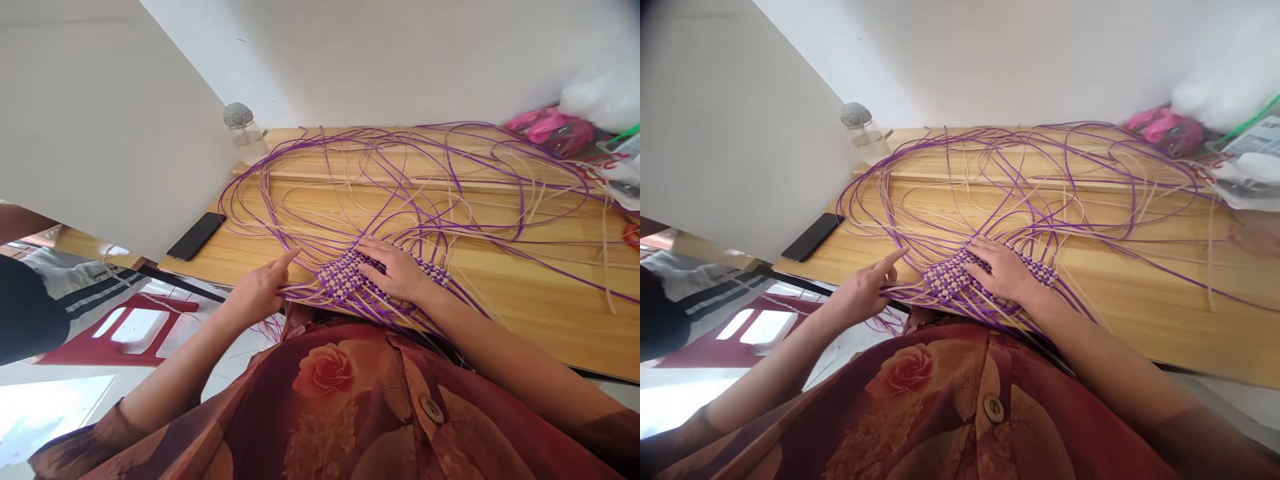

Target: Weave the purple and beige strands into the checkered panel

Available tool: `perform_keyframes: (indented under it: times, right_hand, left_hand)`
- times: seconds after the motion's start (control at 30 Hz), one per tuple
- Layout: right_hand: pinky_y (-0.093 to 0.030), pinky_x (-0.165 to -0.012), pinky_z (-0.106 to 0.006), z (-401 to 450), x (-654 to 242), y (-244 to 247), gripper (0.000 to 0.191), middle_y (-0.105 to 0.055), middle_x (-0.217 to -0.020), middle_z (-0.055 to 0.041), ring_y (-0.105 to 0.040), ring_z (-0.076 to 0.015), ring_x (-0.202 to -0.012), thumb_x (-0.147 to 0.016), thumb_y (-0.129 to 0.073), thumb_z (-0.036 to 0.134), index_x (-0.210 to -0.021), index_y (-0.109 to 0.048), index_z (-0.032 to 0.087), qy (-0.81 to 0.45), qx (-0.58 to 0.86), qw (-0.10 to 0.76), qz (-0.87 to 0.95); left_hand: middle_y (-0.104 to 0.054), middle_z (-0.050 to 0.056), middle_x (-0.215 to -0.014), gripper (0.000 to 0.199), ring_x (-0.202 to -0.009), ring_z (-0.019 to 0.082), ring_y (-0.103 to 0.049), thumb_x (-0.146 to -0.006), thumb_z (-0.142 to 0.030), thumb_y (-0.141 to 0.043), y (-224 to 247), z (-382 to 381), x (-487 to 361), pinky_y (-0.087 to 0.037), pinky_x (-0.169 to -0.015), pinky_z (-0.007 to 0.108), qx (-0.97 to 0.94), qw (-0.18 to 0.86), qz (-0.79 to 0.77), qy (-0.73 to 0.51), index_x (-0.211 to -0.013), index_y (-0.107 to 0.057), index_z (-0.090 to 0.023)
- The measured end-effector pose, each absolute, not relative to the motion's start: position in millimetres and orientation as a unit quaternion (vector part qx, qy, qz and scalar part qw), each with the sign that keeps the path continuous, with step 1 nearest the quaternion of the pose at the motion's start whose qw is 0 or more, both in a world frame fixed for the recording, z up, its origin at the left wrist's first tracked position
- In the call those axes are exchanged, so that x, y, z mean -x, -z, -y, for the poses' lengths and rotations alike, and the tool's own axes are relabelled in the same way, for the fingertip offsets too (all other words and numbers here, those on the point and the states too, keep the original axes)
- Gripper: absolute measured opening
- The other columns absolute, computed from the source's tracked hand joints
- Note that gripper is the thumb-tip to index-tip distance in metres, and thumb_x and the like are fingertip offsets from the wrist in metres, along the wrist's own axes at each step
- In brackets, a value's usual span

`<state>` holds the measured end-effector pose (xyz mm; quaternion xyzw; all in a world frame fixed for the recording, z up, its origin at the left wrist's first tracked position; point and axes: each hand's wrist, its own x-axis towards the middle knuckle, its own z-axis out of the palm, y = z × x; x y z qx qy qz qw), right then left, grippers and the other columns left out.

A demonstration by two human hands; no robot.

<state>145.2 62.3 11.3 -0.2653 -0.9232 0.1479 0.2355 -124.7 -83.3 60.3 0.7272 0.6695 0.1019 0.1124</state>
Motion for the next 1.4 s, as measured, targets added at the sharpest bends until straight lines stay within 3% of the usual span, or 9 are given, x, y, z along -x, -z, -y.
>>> perform_keyframes:
  times: [0.1,0.17,0.33,0.47,0.57,0.9,1.1,1.3,1.4]
  right_hand:
    - [-0.036,-0.112,-0.043,-62.9,-142.8,-8.3,0.046,-0.057,-0.132,-0.0133,-0.048,-0.0247,-0.129,-0.09,-0.051,0.042,-0.124,-0.062,0.014,-0.15,0.277,0.248,0.916]
    - [-0.037,-0.111,-0.043,-64.3,-143.9,-8.0,0.044,-0.057,-0.132,-0.0124,-0.049,-0.0245,-0.128,-0.089,-0.053,0.043,-0.123,-0.063,0.016,-0.164,0.278,0.258,0.911]
    - [-0.037,-0.111,-0.041,-46.6,-147.9,-28.3,0.042,-0.063,-0.124,-0.0102,-0.05,-0.0245,-0.126,-0.09,-0.051,0.044,-0.118,-0.065,0.017,-0.181,0.303,0.291,0.889]
    - [-0.025,-0.114,-0.056,-0.5,-134.8,-47.1,0.092,-0.043,-0.145,-0.0134,-0.025,-0.038,-0.14,-0.071,-0.063,0.067,-0.144,-0.04,0.017,-0.121,0.306,0.23,0.916]
    - [-0.019,-0.114,-0.059,24.0,-132.5,-44.2,0.095,-0.031,-0.152,-0.014,-0.017,-0.0396,-0.142,-0.073,-0.068,0.056,-0.149,-0.027,0.017,-0.058,0.33,0.187,0.923]
    - [-0.032,-0.115,-0.046,16.7,-244.4,-33.0,0.075,-0.037,-0.15,-0.0074,-0.031,-0.0271,-0.14,-0.081,-0.052,0.017,-0.151,-0.023,0.021,0.0,0.411,0.132,0.902]
    - [-0.045,-0.106,-0.043,16.3,-290.5,-22.7,0.079,-0.029,-0.153,-0.0014,-0.034,-0.0247,-0.139,-0.079,-0.045,0.004,-0.149,-0.025,0.034,0.008,0.373,0.053,0.926]
    - [-0.053,-0.097,-0.042,23.1,-318.4,-50.4,0.077,-0.031,-0.151,-0.0011,-0.044,-0.0265,-0.132,-0.081,-0.054,0.014,-0.149,-0.026,0.037,-0.05,0.342,-0.004,0.938]
    - [-0.06,-0.083,-0.035,9.9,-312.3,-79.4,0.064,-0.054,-0.134,0.0024,-0.062,-0.0231,-0.112,-0.084,-0.058,0.031,-0.142,-0.036,0.044,-0.129,0.339,0.005,0.932]
  left_hand:
    - [-0.046,0.01,-0.139,0.088,-0.097,0.019,-0.064,-0.071,-0.006,-0.049,-43.8,82.5,104.2,-0.052,-0.075,0.027,-0.748,0.035,-0.653,-0.115,-0.15,-0.019,-0.03]
    - [-0.037,0.008,-0.148,0.075,-0.107,0.02,-0.062,-0.078,-0.01,-0.049,-35.3,79.8,97.7,-0.053,-0.084,0.029,-0.795,0.035,-0.59,-0.137,-0.146,-0.03,-0.032]
    - [-0.052,0.004,-0.139,0.062,-0.128,0.017,-0.049,-0.077,-0.001,-0.04,-41.9,57.5,97.3,-0.04,-0.108,0.031,-0.84,0.13,-0.489,-0.195,-0.134,-0.051,-0.023]
    - [-0.058,0.005,-0.131,0.064,-0.121,0.017,-0.054,-0.07,0.001,-0.04,-56.7,45.9,93.2,-0.043,-0.105,0.032,-0.834,0.136,-0.487,-0.221,-0.129,-0.055,-0.02]
    - [-0.058,0.004,-0.131,0.065,-0.12,0.017,-0.055,-0.069,0.001,-0.04,-56.9,48.2,93.4,-0.044,-0.104,0.031,-0.83,0.133,-0.495,-0.217,-0.129,-0.055,-0.02]
    - [-0.049,-0.002,-0.143,0.068,-0.123,0.015,-0.054,-0.076,-0.002,-0.036,-36.5,65.2,109.3,-0.045,-0.103,0.029,-0.824,0.135,-0.53,-0.146,-0.137,-0.048,-0.03]
    - [-0.034,-0.004,-0.152,0.082,-0.112,0.018,-0.062,-0.077,-0.001,-0.037,-35.8,71.5,118.3,-0.056,-0.077,0.025,-0.852,0.083,-0.517,-0.021,-0.147,-0.024,-0.04]
    - [-0.027,-0.004,-0.155,0.093,-0.114,0.022,-0.06,-0.07,-0.001,-0.045,-72.8,70.5,129.0,-0.053,-0.089,0.035,-0.867,0.128,-0.477,0.059,-0.149,-0.015,-0.042]
    - [-0.039,-0.004,-0.15,0.081,-0.116,0.023,-0.058,-0.074,-0.011,-0.054,-96.4,55.7,127.3,-0.052,-0.09,0.035,-0.872,0.179,-0.452,0.059,-0.145,-0.03,-0.042]
